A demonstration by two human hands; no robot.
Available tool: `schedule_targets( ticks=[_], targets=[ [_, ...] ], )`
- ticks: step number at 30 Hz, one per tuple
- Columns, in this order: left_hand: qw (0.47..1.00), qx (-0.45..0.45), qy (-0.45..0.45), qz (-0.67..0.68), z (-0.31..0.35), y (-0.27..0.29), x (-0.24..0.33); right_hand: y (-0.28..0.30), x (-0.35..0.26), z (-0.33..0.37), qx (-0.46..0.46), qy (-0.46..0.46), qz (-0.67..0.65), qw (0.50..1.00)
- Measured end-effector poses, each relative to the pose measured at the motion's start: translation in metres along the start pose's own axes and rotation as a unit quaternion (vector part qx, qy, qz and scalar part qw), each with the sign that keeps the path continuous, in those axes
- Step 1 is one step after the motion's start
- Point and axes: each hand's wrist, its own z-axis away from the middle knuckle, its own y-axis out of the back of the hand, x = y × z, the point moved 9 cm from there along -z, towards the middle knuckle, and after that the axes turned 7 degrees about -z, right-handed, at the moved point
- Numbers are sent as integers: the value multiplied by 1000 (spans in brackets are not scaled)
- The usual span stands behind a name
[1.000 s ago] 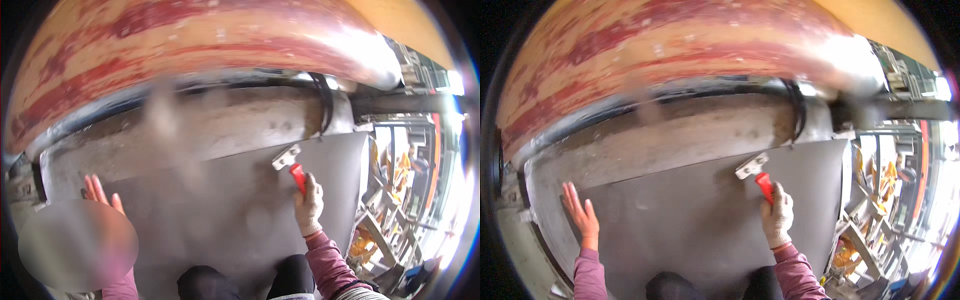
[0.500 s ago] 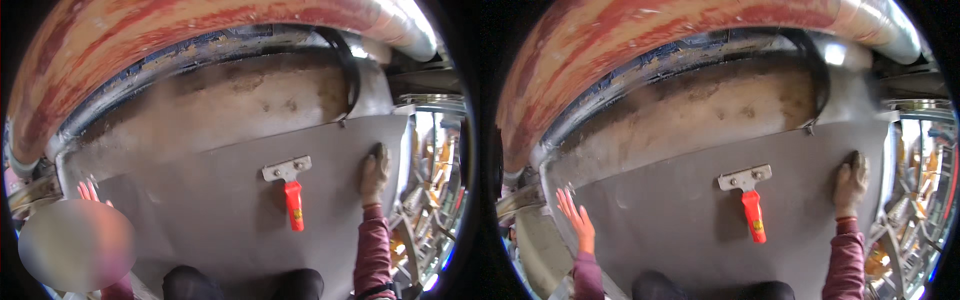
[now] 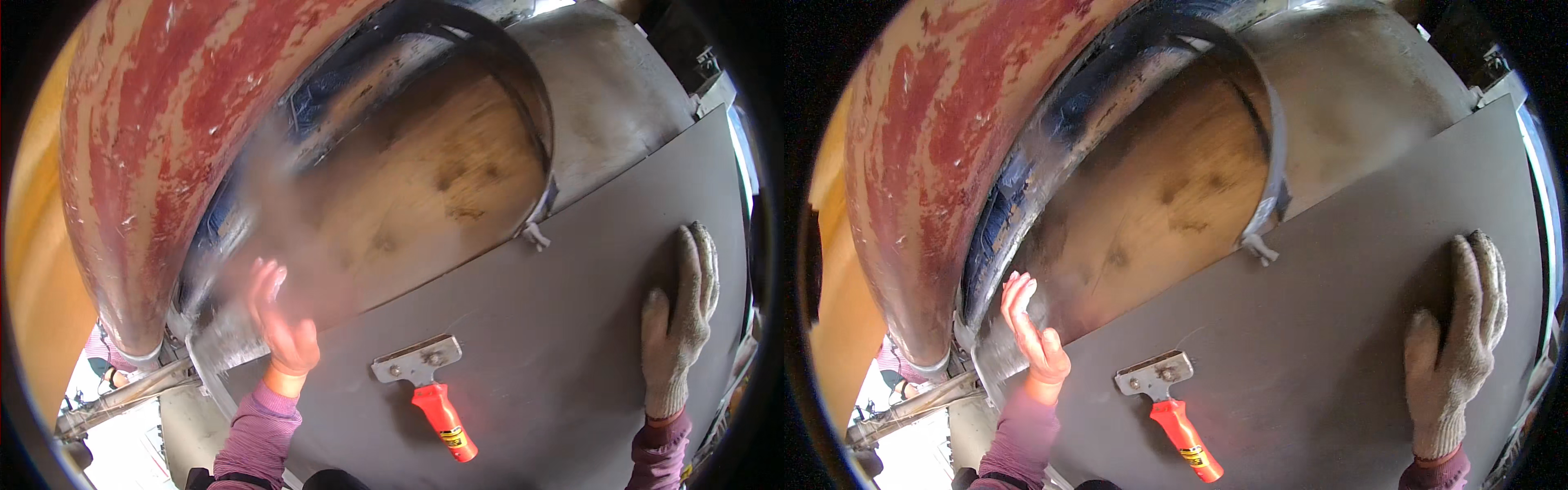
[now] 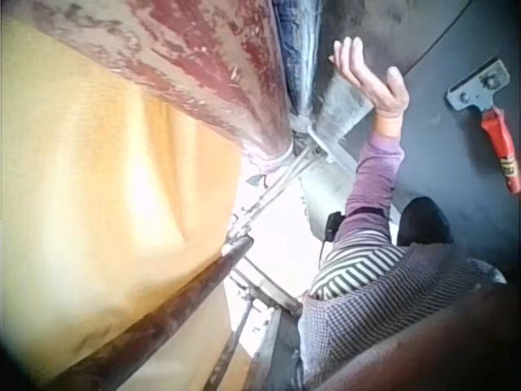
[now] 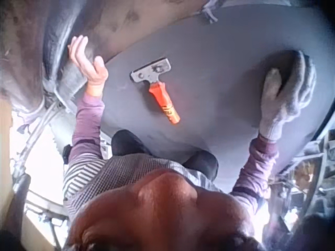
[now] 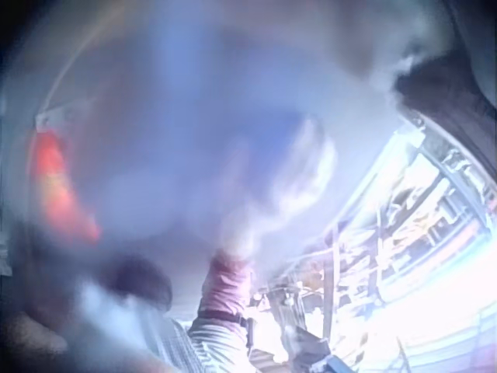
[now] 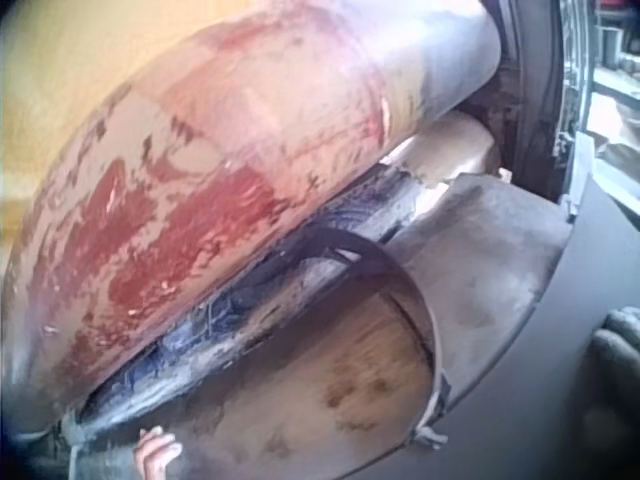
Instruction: Cleaning and maintaining a large industrial roller using a hand scraper and a wiping cloth.
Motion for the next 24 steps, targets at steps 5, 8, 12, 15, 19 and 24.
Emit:
schedule_targets(
  ticks=[5, 8, 12, 15, 19, 24],
  targets=[
    [998, -32, -39, -32, -6, -8, 11, 14, -4, -5, 22, -1, -56, 998],
    [994, -75, -23, -76, -4, -14, 6, 13, -3, -6, 28, -22, -98, 995],
    [991, -107, -34, -79, -2, -19, 8, 16, 1, -3, 9, -23, -121, 992],
    [992, -99, -35, -76, -7, -17, 16, 22, 5, -3, 4, -26, -116, 993],
    [992, -98, -19, -73, -7, -19, 12, 21, -7, -7, 16, -20, -127, 992],
    [996, -66, -31, -48, -4, -17, 8, 18, -10, -2, 31, -28, -70, 997]
  ],
)
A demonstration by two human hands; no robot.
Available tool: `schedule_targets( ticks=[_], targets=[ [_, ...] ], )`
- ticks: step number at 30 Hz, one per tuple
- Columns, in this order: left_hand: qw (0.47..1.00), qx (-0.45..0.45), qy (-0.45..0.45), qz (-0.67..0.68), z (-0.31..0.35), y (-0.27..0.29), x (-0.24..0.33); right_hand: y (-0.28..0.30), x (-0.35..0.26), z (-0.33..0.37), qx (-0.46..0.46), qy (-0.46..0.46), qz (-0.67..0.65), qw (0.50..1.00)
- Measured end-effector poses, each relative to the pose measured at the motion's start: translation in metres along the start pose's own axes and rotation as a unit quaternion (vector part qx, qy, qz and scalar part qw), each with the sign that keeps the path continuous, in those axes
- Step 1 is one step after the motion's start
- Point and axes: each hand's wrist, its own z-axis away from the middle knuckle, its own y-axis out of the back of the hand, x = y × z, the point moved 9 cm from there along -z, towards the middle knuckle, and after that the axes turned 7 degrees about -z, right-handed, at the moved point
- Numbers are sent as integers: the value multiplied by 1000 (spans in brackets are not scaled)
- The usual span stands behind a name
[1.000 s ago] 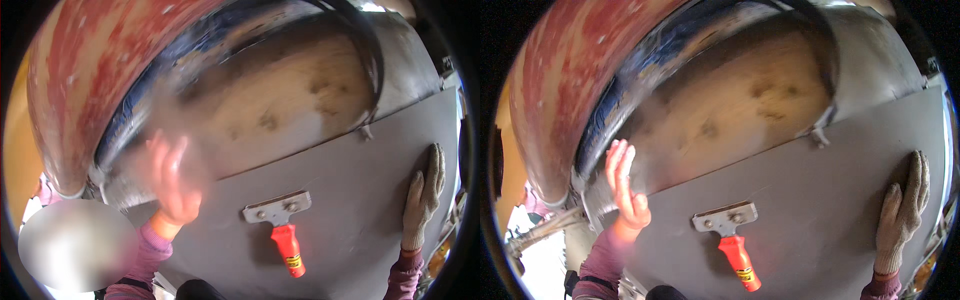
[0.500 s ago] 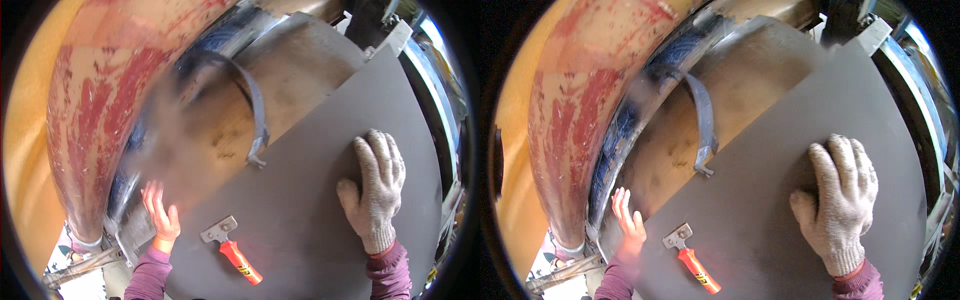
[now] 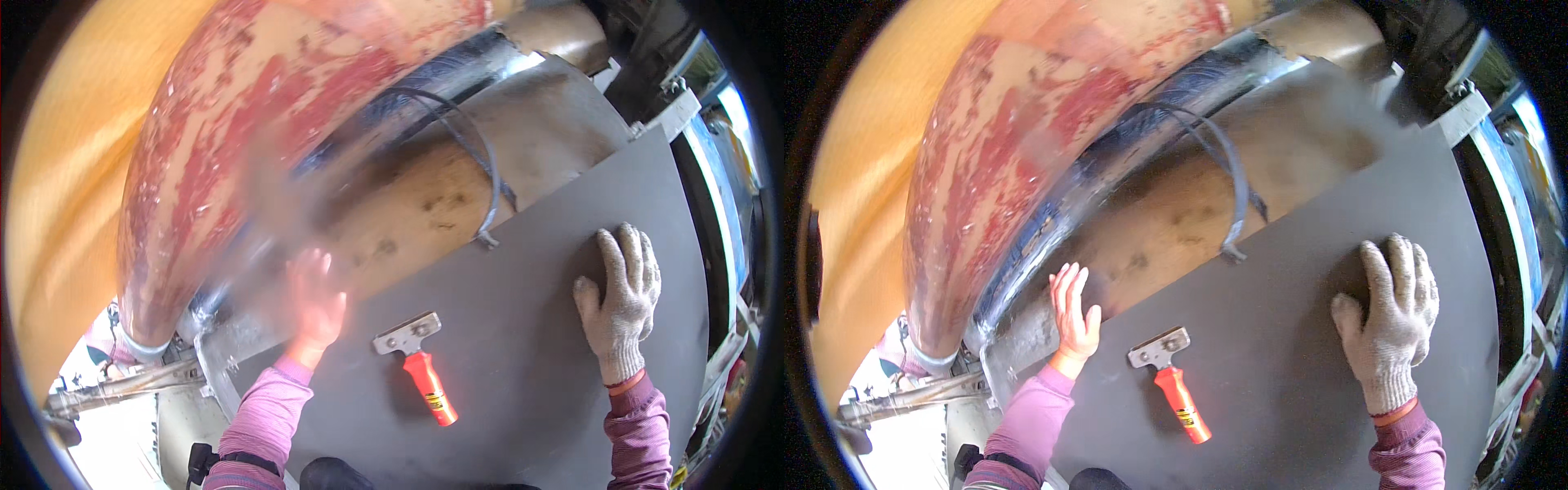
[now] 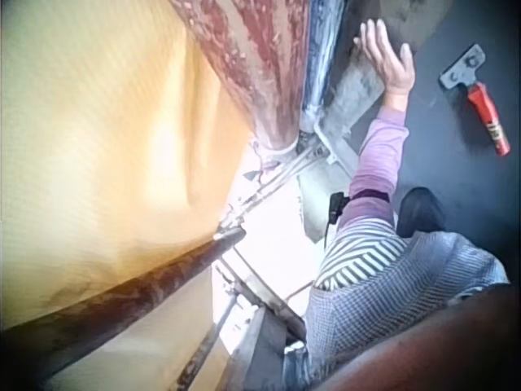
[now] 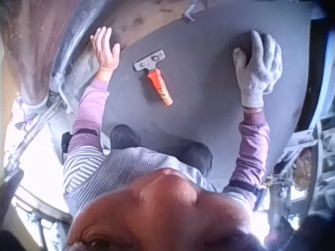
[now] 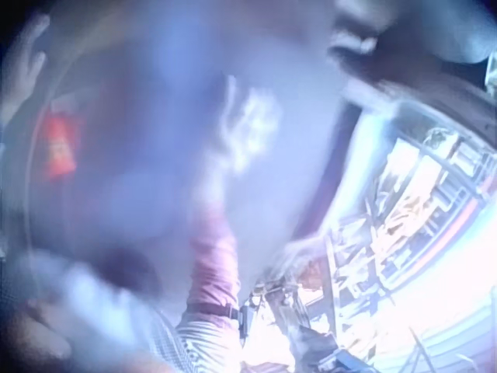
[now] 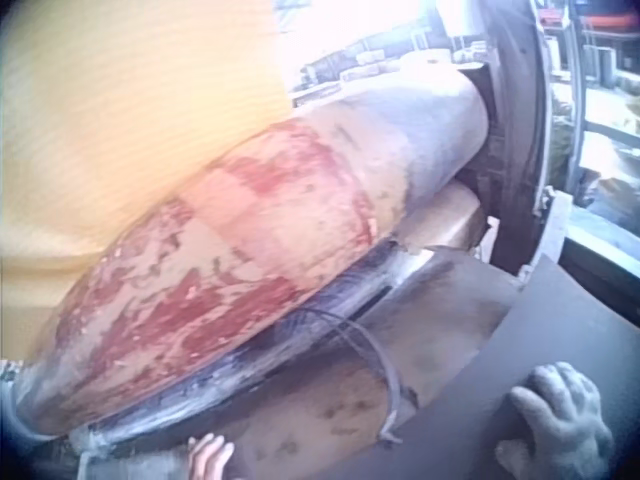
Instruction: Cleaning and maintaining a large industrial roller using a hand scraper and a wiping cloth.
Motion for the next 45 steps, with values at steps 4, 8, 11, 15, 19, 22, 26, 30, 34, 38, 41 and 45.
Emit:
schedule_targets(
  ticks=[4, 8, 11, 15, 19, 22, 26, 30, 34, 38, 41, 45],
  targets=[
    [1000, 7, 18, 17, 0, 8, -1, -4, 0, 3, -5, 11, 37, 999],
    [998, 36, 6, 47, 3, 12, -1, -9, -4, 3, -11, 14, 45, 999],
    [997, 56, 2, 57, 5, 13, -1, -8, -4, 5, -16, 5, 51, 999],
    [998, 48, -6, 36, 7, 12, 1, -13, -4, 5, -23, 5, 54, 998],
    [999, 2, -32, 12, 0, 14, 8, -12, -4, 4, -12, 36, 36, 999],
    [999, 1, -25, 21, 0, 12, 7, -8, -3, 3, -4, 39, 65, 997],
    [999, 9, 1, 42, 1, 11, 5, -12, -1, 8, -10, 15, 62, 998],
    [999, 4, 7, 41, 3, 9, 5, -5, -7, 5, 13, 40, 42, 998],
    [999, -16, -27, 9, 0, 7, 12, -12, 1, 8, -6, 11, 23, 1000],
    [985, -47, -13, 167, -57, 54, 49, -2, -6, 2, 5, 22, 27, 999],
    [981, -46, -74, 172, -116, 6, 70, -2, 6, 1, 0, 0, 29, 1000],
    [988, -57, -65, 131, -190, -22, 70, -4, 0, 0, 7, 7, 8, 1000]
  ],
)
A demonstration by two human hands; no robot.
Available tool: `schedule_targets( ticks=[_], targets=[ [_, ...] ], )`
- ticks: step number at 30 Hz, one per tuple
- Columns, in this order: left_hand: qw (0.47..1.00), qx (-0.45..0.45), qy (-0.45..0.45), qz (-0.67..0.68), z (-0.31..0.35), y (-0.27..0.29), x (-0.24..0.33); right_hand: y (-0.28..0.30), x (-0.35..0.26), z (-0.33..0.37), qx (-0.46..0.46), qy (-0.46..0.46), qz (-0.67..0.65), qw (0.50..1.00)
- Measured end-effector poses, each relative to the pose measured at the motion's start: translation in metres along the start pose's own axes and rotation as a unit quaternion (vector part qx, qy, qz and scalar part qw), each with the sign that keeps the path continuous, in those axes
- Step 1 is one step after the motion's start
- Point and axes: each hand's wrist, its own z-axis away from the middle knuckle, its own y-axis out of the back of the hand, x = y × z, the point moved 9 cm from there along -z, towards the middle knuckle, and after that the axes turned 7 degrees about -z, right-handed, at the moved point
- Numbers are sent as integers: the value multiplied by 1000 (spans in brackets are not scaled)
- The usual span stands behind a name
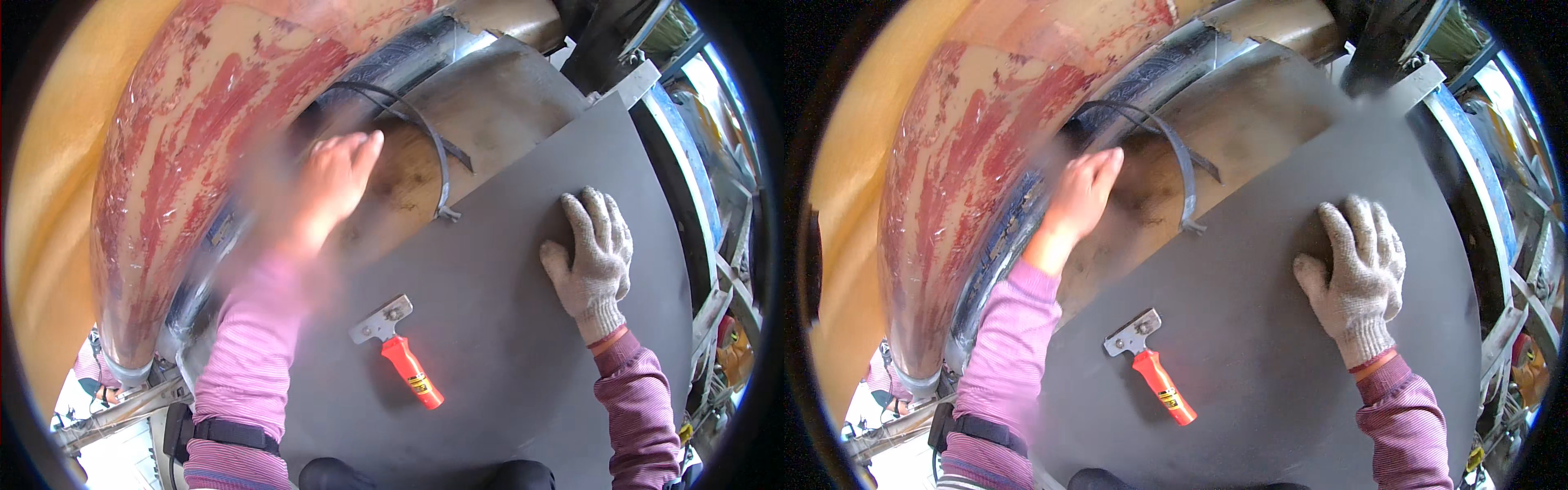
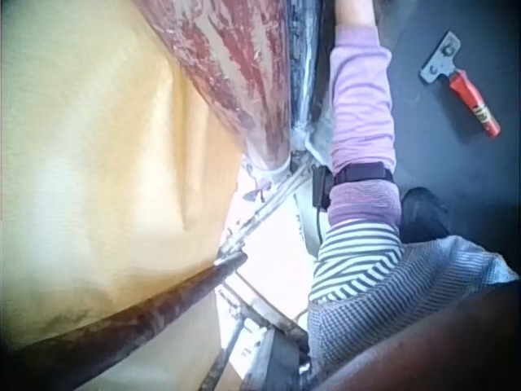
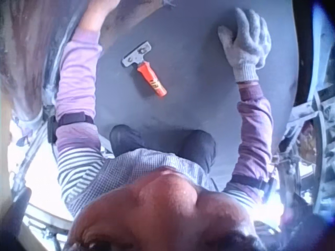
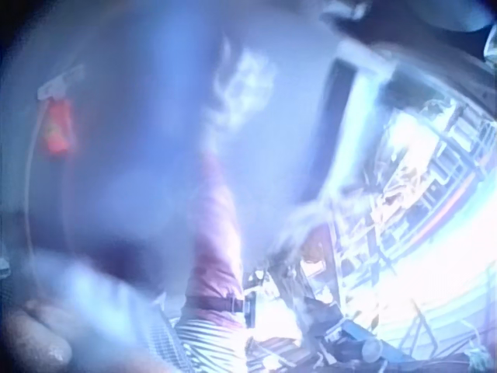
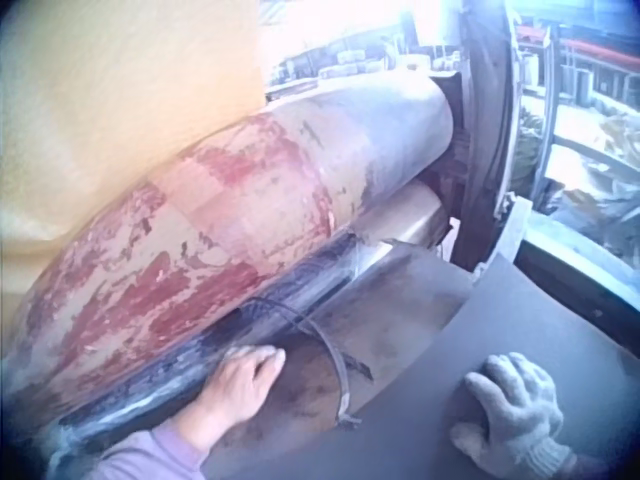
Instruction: Cleaning and maintaining a large industrial roller using a hand scraper and a wiping cloth.
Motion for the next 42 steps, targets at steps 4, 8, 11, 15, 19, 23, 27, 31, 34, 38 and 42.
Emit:
schedule_targets(
  ticks=[4, 8, 11, 15, 19, 23, 27, 31, 34, 38, 42],
  targets=[
    [967, -149, 193, -71, -48, -29, -13, 4, 5, 1, 3, -4, -3, 1000],
    [988, 64, 125, -70, -97, -35, -21, 4, 0, -2, 2, 0, -7, 1000],
    [979, -79, 184, 37, -108, -31, 34, 2, -6, -4, -6, 1, -4, 1000],
    [990, -85, 107, 29, -112, -49, 115, -7, 5, 3, -18, -7, 26, 999],
    [985, 148, -79, -34, -95, -18, 152, 6, -9, -1, 14, 20, 26, 999],
    [937, 101, -247, 227, -22, -12, 202, 3, 4, 3, 28, 16, 8, 999],
    [981, 192, 3, 18, 40, 33, 80, 13, -5, -6, -8, 1, -15, 1000],
    [960, 170, 155, -156, 131, 12, -59, 25, 33, -26, 39, -230, -302, 924],
    [979, 126, 91, -133, 112, 10, -29, 39, 13, -118, 68, -109, -90, 988],
    [983, 124, 108, -80, 98, -22, -28, -41, 88, -182, 84, -305, -14, 949],
    [974, 62, 142, -166, 128, 1, -66, -32, 29, -225, -118, -261, -95, 953]
  ],
)
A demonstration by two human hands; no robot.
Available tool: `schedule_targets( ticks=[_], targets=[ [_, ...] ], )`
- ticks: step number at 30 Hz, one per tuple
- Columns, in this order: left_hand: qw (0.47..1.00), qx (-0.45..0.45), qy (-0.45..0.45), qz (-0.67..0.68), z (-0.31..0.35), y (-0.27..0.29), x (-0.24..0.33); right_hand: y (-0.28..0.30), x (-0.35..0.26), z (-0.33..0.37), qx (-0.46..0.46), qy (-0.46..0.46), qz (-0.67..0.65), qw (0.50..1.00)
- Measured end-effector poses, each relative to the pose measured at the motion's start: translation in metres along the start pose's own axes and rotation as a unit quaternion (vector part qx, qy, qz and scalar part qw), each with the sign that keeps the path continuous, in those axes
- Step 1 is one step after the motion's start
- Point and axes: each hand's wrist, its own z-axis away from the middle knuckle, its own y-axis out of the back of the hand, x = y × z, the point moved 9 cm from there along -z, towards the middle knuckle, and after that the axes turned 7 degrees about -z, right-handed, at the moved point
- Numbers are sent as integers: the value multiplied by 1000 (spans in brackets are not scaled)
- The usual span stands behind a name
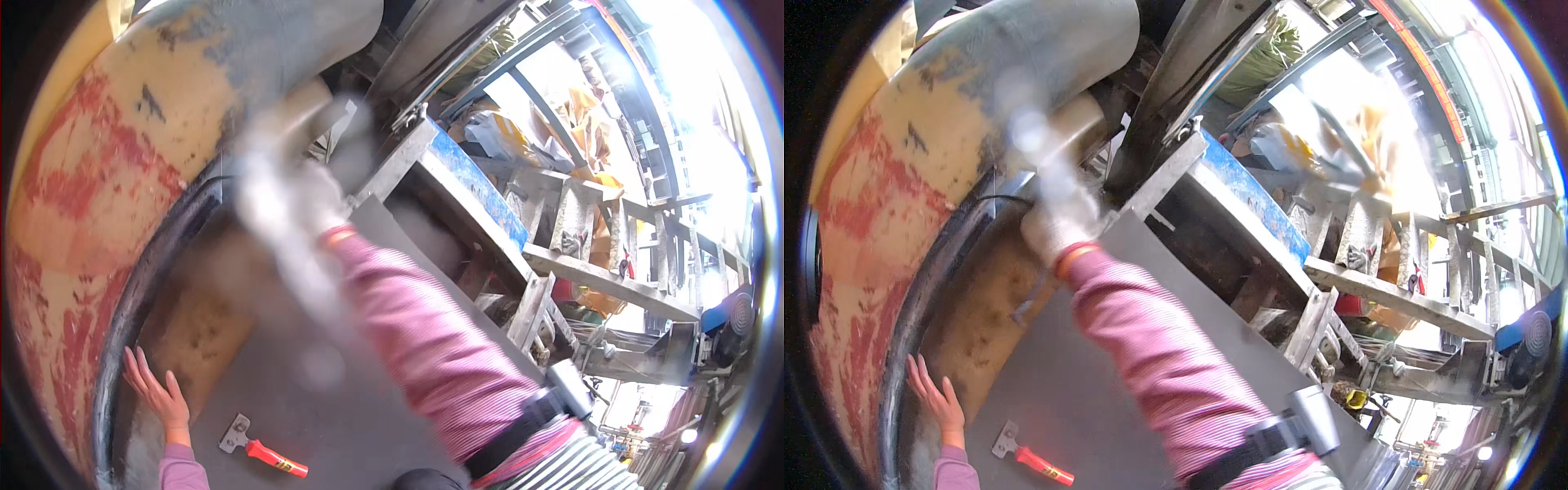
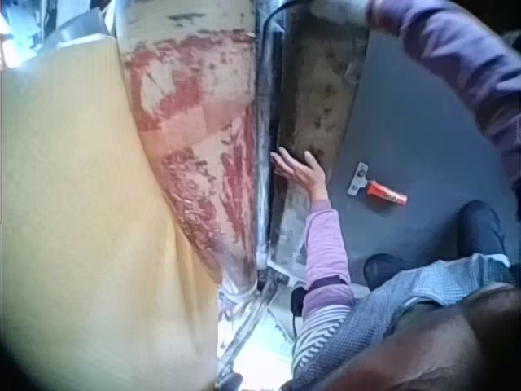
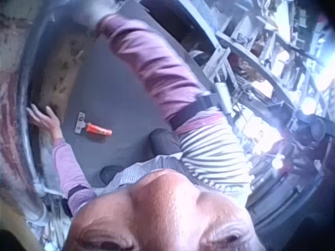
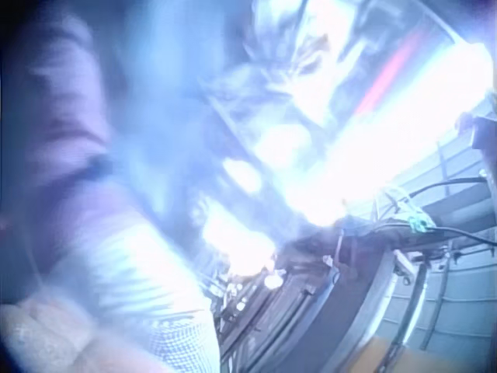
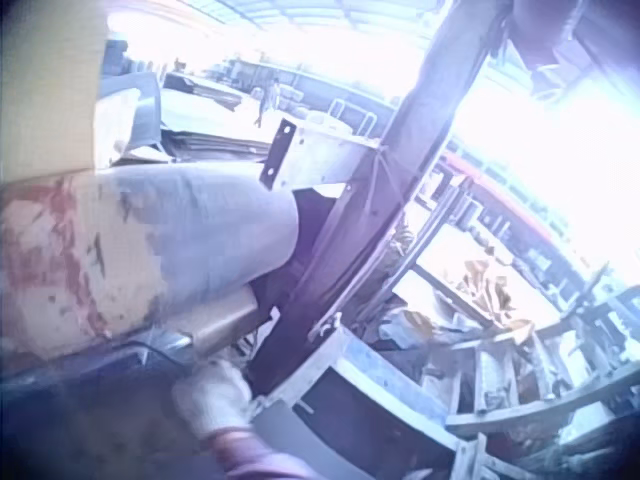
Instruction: Cleaning and maintaining a large industrial roller using a hand scraper and a wiping cloth.
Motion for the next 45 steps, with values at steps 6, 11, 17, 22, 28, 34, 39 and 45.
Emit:
schedule_targets(
  ticks=[6, 11, 17, 22, 28, 34, 39, 45],
  targets=[
    [999, -49, 18, 5, -13, -14, 27, 367, 196, -99, 123, -70, 275, 951],
    [996, -72, 51, -15, -10, -2, 16, 434, 213, -90, 136, 79, 322, 933],
    [994, -43, 56, 77, -6, 3, 26, 301, 250, -8, 90, 37, -21, 995],
    [986, 27, 37, 161, 0, 21, 12, 25, 56, 274, -223, 150, -23, 963],
    [987, 76, 32, 139, 9, 28, 14, -114, -29, 389, -279, 150, 54, 947],
    [149, -102, 176, 968, 62, 122, 63, -62, 49, 376, -186, 142, 12, 972],
    [315, -158, 207, 913, 85, 81, 104, 21, 143, 402, -185, -4, -67, 980],
    [908, -42, -13, 416, 92, 59, 235, 65, 223, 390, -148, -169, -281, 933]
  ],
)
